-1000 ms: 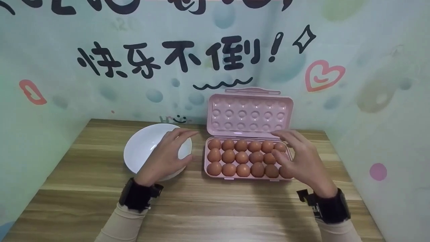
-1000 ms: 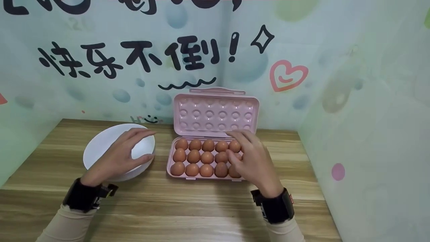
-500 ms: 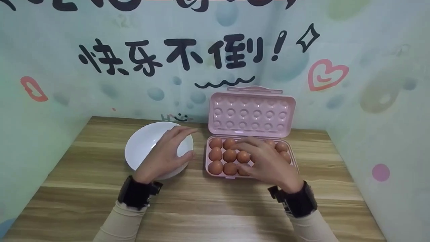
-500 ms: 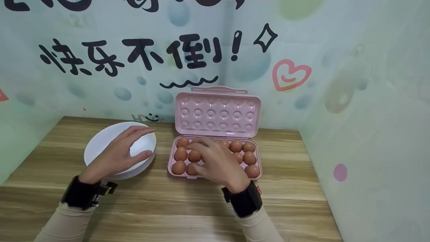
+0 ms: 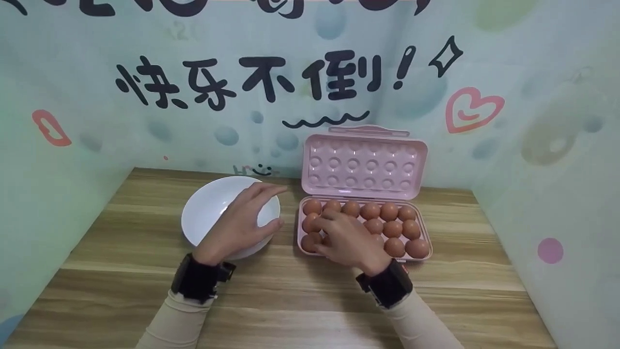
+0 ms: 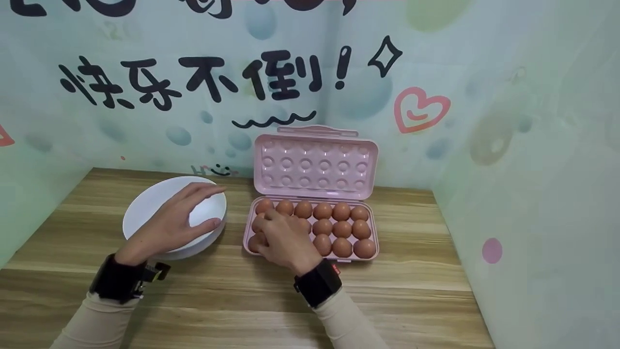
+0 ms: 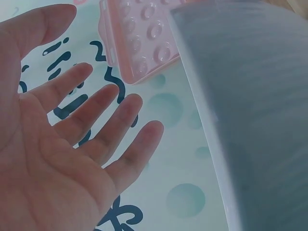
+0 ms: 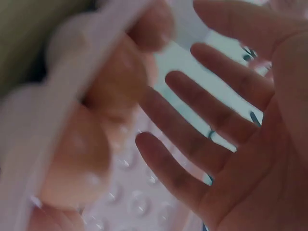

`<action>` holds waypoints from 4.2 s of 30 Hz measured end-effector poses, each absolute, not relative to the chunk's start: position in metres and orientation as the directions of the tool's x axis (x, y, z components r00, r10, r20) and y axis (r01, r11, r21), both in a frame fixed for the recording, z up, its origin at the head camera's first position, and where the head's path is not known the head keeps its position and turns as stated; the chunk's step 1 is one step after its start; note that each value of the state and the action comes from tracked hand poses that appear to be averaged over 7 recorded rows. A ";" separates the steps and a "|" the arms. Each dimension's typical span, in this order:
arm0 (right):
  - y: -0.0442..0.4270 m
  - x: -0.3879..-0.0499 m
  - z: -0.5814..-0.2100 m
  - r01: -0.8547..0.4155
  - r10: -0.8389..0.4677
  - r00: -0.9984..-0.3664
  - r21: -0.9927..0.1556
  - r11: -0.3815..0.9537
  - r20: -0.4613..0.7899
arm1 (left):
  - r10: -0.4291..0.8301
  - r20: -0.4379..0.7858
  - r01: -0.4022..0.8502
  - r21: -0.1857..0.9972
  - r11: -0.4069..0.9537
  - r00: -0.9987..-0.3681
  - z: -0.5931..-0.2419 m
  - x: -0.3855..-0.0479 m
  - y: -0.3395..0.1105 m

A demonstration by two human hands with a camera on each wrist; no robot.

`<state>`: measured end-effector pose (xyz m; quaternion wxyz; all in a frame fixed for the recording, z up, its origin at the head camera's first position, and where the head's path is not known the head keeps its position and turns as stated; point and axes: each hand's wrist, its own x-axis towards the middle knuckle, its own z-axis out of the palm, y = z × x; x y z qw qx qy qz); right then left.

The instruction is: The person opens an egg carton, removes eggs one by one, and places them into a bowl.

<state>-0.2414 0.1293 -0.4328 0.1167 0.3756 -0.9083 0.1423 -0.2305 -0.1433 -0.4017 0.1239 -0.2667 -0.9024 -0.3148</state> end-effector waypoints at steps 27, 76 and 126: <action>0.122 -0.250 -0.449 -0.754 -0.626 -0.651 -0.271 0.598 0.430 | 0.409 0.378 0.556 0.518 0.650 -0.830 -0.407 -0.230 -0.138; 0.164 -0.225 -0.389 -0.513 -0.418 -0.837 -0.774 0.371 0.354 | 0.310 0.551 0.628 0.616 0.475 -0.775 -0.399 -0.225 -0.126; 0.227 -0.227 -0.429 -0.757 -0.579 -0.620 -0.209 0.620 0.528 | 0.552 -0.062 0.487 0.397 0.778 -0.831 -0.415 -0.257 -0.239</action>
